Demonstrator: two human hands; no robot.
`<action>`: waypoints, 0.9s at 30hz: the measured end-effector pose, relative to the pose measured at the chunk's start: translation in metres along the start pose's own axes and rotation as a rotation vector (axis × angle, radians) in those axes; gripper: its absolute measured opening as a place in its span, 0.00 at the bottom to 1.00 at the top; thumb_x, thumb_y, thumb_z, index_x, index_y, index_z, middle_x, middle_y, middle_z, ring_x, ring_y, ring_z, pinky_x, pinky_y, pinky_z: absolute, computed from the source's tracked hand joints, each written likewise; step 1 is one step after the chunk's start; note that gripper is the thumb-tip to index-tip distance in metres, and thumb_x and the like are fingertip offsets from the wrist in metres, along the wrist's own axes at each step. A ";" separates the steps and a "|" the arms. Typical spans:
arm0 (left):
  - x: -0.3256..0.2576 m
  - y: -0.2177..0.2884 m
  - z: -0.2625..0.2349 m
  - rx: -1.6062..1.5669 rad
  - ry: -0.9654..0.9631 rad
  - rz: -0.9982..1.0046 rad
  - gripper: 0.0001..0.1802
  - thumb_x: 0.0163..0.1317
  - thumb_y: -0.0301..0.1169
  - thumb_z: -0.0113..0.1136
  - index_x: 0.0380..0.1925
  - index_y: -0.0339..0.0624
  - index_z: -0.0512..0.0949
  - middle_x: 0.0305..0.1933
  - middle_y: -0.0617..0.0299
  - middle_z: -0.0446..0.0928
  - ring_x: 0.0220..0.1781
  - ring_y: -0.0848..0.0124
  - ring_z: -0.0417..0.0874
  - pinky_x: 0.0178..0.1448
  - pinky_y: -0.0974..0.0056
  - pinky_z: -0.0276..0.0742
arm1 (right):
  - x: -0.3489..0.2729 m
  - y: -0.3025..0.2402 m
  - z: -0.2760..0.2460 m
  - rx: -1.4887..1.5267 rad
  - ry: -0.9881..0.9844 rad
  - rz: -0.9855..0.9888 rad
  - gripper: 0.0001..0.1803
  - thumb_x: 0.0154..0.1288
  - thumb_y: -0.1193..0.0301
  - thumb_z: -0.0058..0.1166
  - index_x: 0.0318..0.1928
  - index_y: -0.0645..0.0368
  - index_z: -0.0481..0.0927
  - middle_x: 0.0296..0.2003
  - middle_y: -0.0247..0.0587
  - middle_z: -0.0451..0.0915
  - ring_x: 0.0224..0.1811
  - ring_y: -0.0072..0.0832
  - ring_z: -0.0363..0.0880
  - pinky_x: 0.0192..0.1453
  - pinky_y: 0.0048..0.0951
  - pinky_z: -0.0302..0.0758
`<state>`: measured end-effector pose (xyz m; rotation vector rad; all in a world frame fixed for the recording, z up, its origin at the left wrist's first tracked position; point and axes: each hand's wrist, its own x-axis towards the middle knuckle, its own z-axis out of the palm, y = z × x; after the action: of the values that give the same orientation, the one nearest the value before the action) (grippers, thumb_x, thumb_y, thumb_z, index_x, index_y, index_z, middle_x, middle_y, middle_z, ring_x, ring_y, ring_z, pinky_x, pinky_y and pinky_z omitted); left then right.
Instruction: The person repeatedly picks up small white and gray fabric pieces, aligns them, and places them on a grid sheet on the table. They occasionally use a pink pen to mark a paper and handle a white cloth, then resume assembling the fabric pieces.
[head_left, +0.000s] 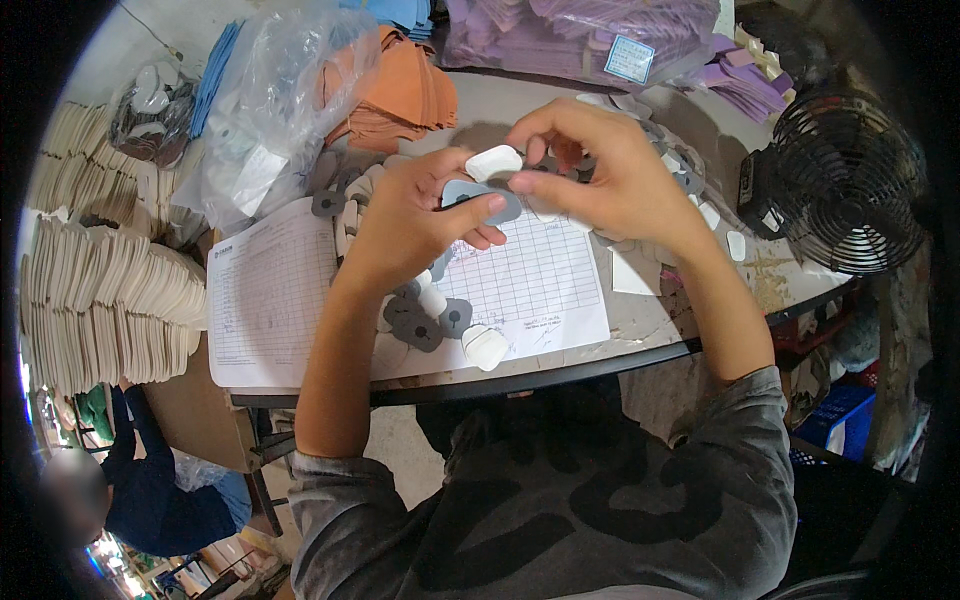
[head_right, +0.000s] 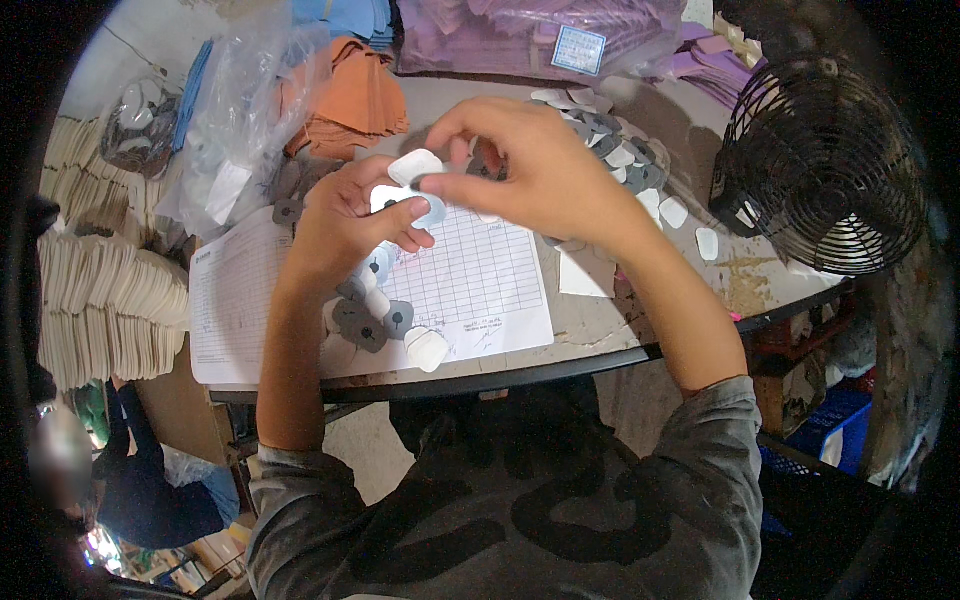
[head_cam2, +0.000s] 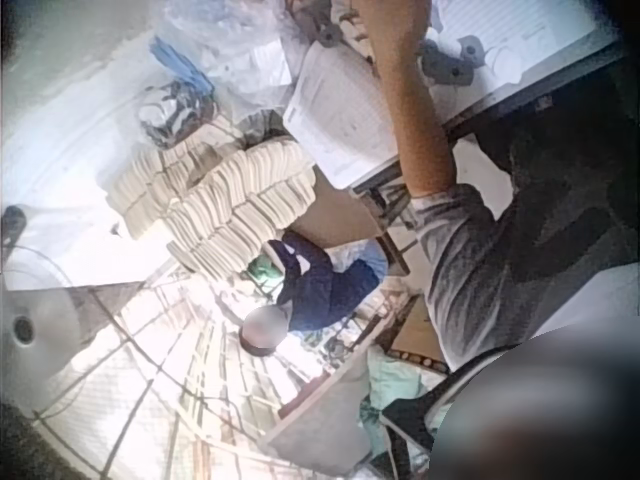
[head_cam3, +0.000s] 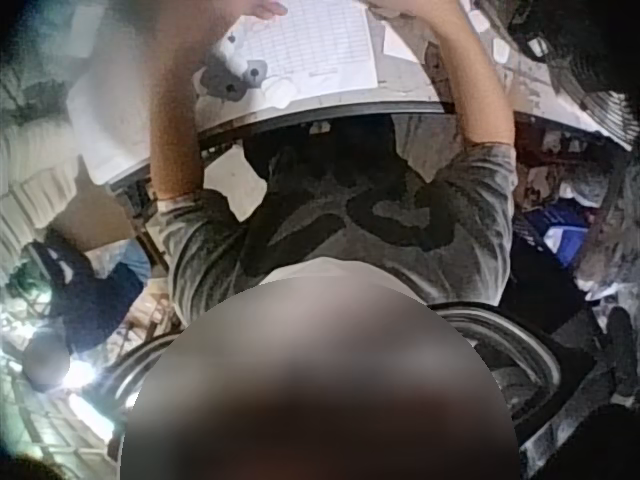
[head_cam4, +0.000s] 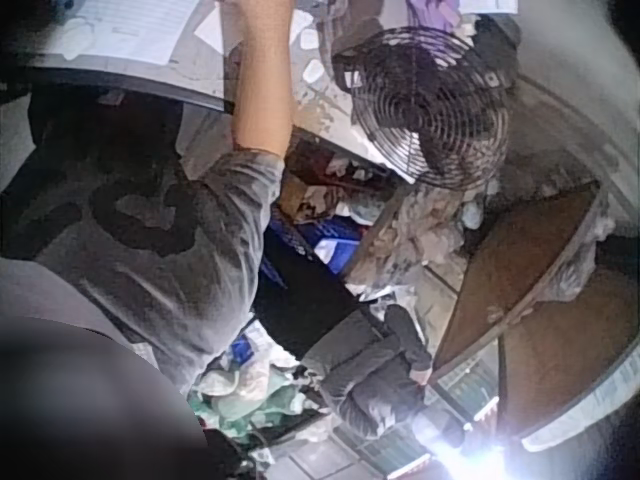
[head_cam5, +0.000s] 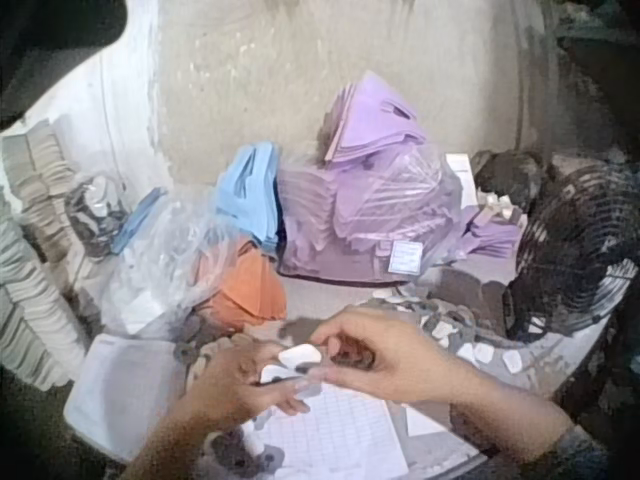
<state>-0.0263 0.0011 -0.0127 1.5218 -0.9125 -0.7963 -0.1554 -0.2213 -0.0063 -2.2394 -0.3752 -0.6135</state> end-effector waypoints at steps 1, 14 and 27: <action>0.000 0.001 0.001 0.011 -0.019 -0.012 0.17 0.73 0.27 0.69 0.57 0.31 0.82 0.45 0.54 0.88 0.40 0.66 0.94 0.43 0.67 0.93 | 0.002 -0.002 0.005 -0.001 0.036 0.050 0.11 0.72 0.69 0.69 0.50 0.60 0.86 0.37 0.35 0.84 0.34 0.21 0.79 0.39 0.27 0.76; 0.000 -0.001 0.003 -0.121 0.058 0.089 0.22 0.73 0.27 0.69 0.63 0.30 0.76 0.60 0.46 0.82 0.44 0.59 0.95 0.46 0.64 0.95 | 0.003 -0.016 0.021 -0.060 0.096 -0.003 0.05 0.71 0.73 0.65 0.44 0.60 0.85 0.35 0.42 0.86 0.30 0.34 0.83 0.37 0.34 0.78; 0.000 -0.012 -0.028 0.158 0.267 0.216 0.19 0.84 0.46 0.57 0.45 0.42 0.88 0.33 0.69 0.81 0.32 0.82 0.69 0.38 0.72 0.65 | -0.008 -0.015 0.002 -0.612 -0.040 -0.012 0.19 0.69 0.64 0.69 0.55 0.56 0.83 0.47 0.44 0.83 0.52 0.46 0.81 0.60 0.45 0.75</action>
<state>-0.0007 0.0147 -0.0208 1.5884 -0.9359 -0.3625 -0.1680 -0.2107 -0.0031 -2.8351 -0.2388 -0.7658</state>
